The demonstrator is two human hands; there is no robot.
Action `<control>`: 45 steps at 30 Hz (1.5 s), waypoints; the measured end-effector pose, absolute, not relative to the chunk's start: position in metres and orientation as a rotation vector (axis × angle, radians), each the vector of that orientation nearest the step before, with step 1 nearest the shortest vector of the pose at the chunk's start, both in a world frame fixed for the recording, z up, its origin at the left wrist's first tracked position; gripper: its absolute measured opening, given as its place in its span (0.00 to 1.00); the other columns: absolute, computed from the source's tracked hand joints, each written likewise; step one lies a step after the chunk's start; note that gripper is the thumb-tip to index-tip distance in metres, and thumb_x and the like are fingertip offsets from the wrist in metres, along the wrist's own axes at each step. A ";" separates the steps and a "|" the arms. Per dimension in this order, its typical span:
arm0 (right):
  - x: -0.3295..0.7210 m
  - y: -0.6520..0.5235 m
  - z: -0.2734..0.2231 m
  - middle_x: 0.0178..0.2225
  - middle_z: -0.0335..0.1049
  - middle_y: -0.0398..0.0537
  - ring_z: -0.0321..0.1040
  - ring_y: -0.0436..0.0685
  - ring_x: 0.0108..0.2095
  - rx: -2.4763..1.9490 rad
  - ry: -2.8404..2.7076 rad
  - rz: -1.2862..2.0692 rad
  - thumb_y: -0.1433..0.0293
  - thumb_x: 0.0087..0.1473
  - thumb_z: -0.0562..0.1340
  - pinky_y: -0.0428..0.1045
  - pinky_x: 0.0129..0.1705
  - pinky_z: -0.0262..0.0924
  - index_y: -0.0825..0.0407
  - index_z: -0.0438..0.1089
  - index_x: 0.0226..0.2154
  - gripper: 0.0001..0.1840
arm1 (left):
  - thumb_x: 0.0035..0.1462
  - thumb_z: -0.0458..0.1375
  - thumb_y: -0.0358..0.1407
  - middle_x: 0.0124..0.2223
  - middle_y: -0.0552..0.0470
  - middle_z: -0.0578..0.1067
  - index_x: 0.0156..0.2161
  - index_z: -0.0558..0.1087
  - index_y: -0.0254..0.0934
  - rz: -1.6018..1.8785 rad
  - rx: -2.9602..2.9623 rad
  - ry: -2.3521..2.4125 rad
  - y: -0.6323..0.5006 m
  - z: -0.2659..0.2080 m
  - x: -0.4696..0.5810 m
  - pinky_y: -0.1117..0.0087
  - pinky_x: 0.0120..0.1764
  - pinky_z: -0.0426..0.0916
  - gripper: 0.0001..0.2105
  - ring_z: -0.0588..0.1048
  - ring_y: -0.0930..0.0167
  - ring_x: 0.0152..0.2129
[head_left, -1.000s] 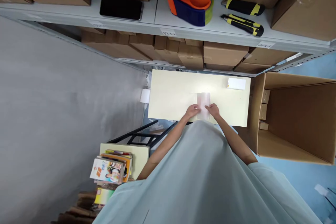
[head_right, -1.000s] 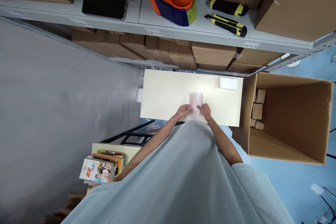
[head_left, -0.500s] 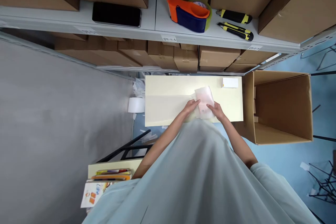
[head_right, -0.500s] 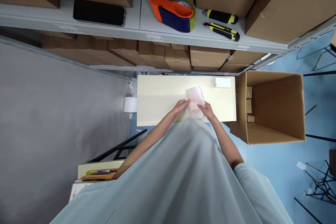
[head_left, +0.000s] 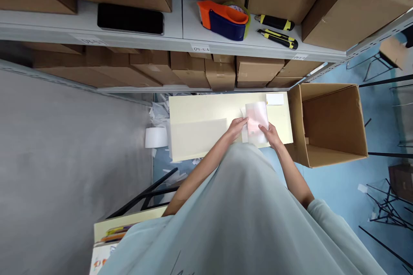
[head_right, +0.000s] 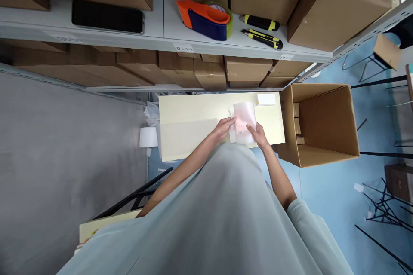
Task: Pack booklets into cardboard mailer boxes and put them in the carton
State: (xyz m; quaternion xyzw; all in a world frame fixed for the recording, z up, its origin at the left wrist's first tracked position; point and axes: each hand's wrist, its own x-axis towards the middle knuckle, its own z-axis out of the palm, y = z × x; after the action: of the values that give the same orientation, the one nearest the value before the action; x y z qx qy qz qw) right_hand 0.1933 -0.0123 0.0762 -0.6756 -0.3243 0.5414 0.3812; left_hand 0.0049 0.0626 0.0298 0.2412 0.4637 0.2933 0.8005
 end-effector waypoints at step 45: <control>0.152 0.017 0.045 0.58 0.73 0.52 0.70 0.64 0.56 -1.673 -1.222 1.283 0.45 0.49 0.76 0.59 0.60 0.68 0.45 0.69 0.52 0.36 | 0.62 0.68 0.55 0.47 0.45 0.84 0.47 0.77 0.40 0.818 0.730 1.264 0.029 0.069 -0.041 0.62 0.48 0.79 0.21 0.83 0.65 0.43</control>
State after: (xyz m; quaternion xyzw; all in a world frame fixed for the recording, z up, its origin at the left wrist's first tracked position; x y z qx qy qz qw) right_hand 0.1523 0.0173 0.0447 -0.6444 -0.4705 0.4942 0.3451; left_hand -0.0406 0.0292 0.0687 0.3239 0.5606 0.3631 0.6700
